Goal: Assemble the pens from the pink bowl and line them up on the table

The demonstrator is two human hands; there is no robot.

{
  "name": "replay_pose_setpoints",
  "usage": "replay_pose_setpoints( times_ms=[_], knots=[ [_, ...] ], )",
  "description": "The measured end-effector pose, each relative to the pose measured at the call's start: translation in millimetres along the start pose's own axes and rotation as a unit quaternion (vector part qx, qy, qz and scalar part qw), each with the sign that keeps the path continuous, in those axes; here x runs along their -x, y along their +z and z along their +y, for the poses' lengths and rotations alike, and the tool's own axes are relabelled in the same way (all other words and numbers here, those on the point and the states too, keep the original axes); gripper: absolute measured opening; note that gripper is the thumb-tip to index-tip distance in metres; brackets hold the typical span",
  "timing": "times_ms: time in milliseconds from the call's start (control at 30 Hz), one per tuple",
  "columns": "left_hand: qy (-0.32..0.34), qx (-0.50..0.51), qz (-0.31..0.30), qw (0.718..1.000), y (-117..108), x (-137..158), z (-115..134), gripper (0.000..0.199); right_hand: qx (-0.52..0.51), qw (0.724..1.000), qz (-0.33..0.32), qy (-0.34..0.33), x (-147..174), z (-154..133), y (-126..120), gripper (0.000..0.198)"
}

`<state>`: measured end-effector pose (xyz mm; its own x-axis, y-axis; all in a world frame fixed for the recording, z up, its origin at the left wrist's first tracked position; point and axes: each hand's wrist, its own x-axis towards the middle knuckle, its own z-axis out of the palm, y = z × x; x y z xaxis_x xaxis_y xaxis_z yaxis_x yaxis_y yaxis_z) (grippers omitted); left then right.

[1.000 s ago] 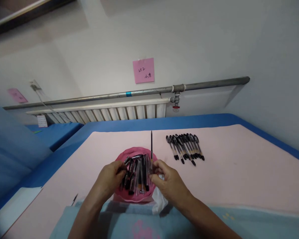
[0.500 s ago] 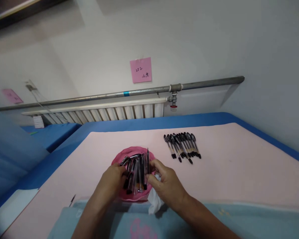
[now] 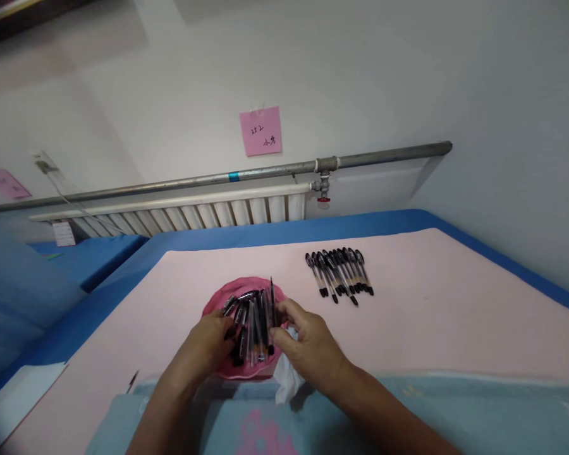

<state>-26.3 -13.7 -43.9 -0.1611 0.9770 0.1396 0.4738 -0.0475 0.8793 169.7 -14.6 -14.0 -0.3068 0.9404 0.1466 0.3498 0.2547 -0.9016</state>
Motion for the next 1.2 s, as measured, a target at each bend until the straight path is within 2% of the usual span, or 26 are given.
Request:
replay_pose_setpoints(
  times_ms=[167, 300, 367, 467, 533, 800, 967, 1100, 1200],
  knots=[
    [0.027, -0.089, -0.025, 0.995, -5, 2, -7, 0.022, 0.004, 1.0, -0.006, 0.009, 0, -1, -1, 0.01],
    [0.028, -0.202, -0.063, 0.977, -5, 3, 0, 0.02, 0.004, 1.0, -0.013, 0.009, 0, 2, -1, 0.011],
    [0.009, -0.27, -0.119, 0.955, -6, 2, 7, 0.019, 0.0, 1.0, -0.013, 0.007, 0, 4, 0, 0.01],
    [-0.017, -0.364, -0.209, 0.908, -8, 1, 18, 0.025, -0.008, 1.0, -0.015, 0.003, 0, 5, 0, 0.01],
    [-0.021, -0.378, -0.233, 0.896, -9, -1, 22, 0.028, -0.012, 1.0, -0.013, 0.001, -1, 4, 0, 0.011],
    [-0.008, -0.296, -0.231, 0.927, -15, -1, 23, 0.023, -0.017, 1.0, -0.003, -0.01, -1, 4, 1, 0.01],
    [0.011, -0.275, -0.188, 0.943, -12, 5, 19, 0.021, -0.023, 1.0, 0.0, -0.009, -1, 5, 2, 0.009],
    [0.02, -0.298, -0.155, 0.942, -6, 7, 14, 0.026, -0.031, 1.0, 0.0, -0.006, 0, 3, 2, 0.01],
    [0.022, -0.312, -0.158, 0.936, -2, 7, 15, 0.032, -0.026, 1.0, 0.0, -0.006, 0, 3, 2, 0.01]
  ],
)
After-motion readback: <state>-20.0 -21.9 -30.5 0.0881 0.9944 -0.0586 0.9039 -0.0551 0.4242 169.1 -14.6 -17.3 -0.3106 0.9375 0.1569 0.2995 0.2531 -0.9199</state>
